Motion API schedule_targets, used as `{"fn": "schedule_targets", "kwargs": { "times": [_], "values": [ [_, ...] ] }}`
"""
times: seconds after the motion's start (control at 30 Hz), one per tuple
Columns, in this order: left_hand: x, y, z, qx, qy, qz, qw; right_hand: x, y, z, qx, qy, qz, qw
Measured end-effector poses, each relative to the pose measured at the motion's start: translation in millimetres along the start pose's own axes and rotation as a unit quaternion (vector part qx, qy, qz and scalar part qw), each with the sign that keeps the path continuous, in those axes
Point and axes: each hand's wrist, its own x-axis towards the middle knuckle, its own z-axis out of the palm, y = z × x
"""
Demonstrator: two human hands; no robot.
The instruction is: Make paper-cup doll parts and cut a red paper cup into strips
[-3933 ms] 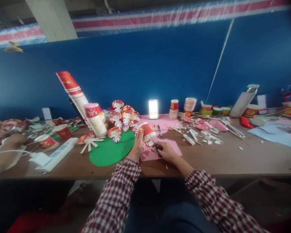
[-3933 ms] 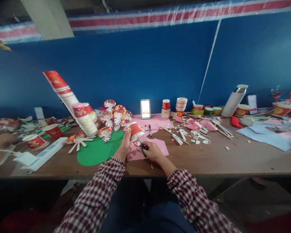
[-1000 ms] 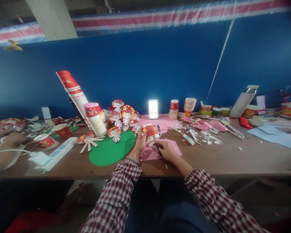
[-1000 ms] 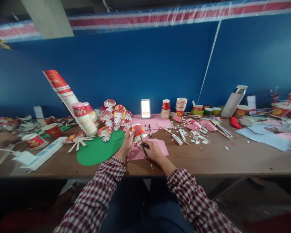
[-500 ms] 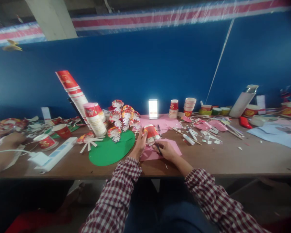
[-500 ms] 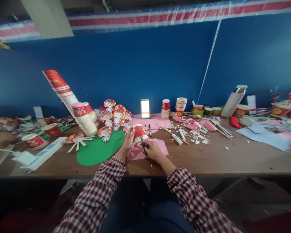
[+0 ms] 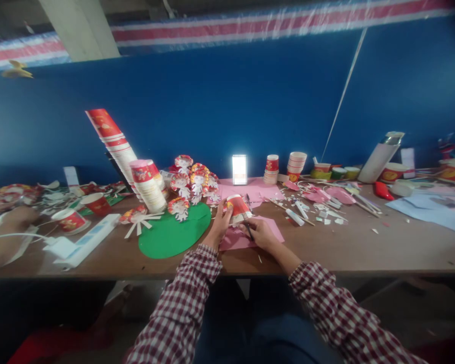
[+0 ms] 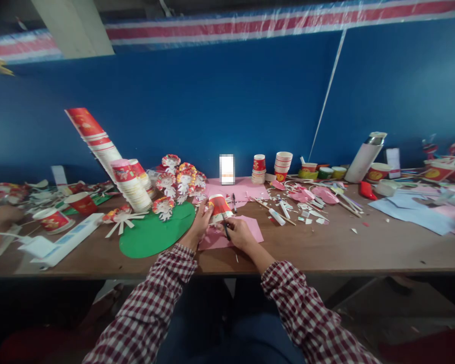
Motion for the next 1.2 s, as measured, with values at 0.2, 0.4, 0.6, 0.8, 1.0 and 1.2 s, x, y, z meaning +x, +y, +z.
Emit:
{"fn": "schedule_targets", "kwargs": {
  "times": [0.2,0.4,0.6,0.8,1.0,1.2],
  "values": [
    [1,-4,-1.9,-0.002,-0.009,-0.004,1.000,-1,-6,-1,0.008,0.006,0.002,1.000],
    [2,-4,-2.0,0.007,-0.004,0.010,1.000,0,-6,0,0.025,0.006,0.011,1.000],
    [2,-1,-0.6,0.029,-0.002,0.024,0.999,1,4,1,0.069,0.003,0.016,0.997],
    [0,2,-0.6,0.048,-0.006,0.031,0.998,2,3,0,0.060,0.000,0.005,0.998],
    [-3,8,0.4,0.073,-0.001,0.043,0.996,2,0,-1,0.079,-0.003,0.026,0.997],
    [-7,13,2.3,0.088,-0.017,0.037,0.995,3,2,-1,0.115,0.007,0.065,0.991]
  ]
}}
